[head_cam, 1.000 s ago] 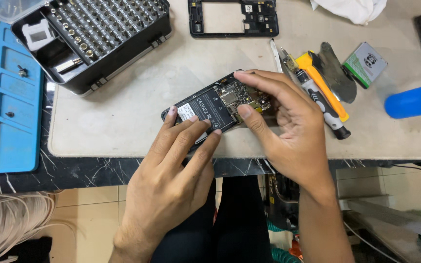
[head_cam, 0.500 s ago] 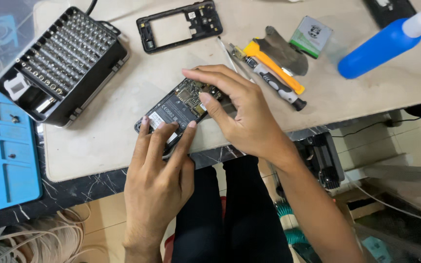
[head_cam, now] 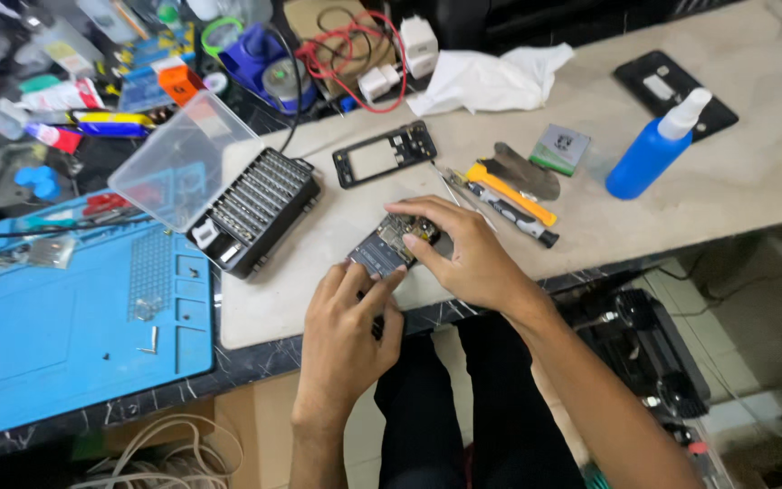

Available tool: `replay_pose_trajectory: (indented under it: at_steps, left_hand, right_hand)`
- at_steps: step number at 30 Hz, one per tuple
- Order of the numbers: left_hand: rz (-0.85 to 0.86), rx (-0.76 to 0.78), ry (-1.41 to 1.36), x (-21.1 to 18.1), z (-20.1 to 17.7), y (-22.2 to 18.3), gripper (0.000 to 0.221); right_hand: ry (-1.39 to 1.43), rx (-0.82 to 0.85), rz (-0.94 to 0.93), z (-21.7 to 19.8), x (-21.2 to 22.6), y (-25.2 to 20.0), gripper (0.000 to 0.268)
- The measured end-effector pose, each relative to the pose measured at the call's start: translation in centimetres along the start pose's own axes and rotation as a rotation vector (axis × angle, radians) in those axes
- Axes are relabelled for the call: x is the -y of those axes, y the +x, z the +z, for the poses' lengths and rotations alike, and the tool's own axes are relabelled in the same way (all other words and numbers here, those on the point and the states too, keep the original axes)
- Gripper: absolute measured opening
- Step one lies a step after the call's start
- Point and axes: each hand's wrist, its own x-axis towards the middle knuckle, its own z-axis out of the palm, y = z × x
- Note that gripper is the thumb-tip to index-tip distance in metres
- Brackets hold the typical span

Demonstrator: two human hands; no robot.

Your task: The person holds a disassembled smartphone and carefully aligns the motherboard with the phone's internal frame. They press the components together to secure the connection and then rotate the device to inspect the assembly from different angles.

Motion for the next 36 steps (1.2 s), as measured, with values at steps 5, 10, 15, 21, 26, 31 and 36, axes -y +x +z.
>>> replay_pose_trajectory:
  at_steps: [5, 10, 15, 21, 26, 31, 36]
  left_hand:
    - [0.069, -0.014, -0.031, 2.3, 0.6, 0.2, 0.02]
    - [0.062, -0.064, -0.092, 3.4, 1.1, -0.2, 0.022]
    - [0.047, -0.067, -0.176, 3.6, 1.1, -0.6, 0.023]
    - [0.059, -0.05, -0.219, 3.4, 0.6, -0.5, 0.022]
    - [0.064, -0.041, -0.127, 3.7, 1.2, -0.4, 0.022]
    - [0.061, -0.016, -0.131, 5.5, 3.5, -1.0, 0.029]
    - [0.012, 0.027, -0.086, 6.8, 5.1, -1.0, 0.034]
  right_hand:
    - [0.005, 0.033, 0.084, -0.1, 0.7, -0.2, 0.042]
    - [-0.033, 0.051, 0.099, 0.0, 1.1, -0.2, 0.041]
    - [-0.045, 0.046, 0.097, 0.2, 0.7, -0.4, 0.036]
    - [-0.041, -0.004, 0.06, 0.2, -0.4, -0.3, 0.033]
    - [-0.034, -0.011, 0.002, 0.3, -1.7, -0.2, 0.034]
    - [-0.035, -0.03, 0.031, 0.2, -1.1, -0.7, 0.032]
    - [0.011, 0.002, 0.107, -0.3, 0.2, -0.7, 0.035]
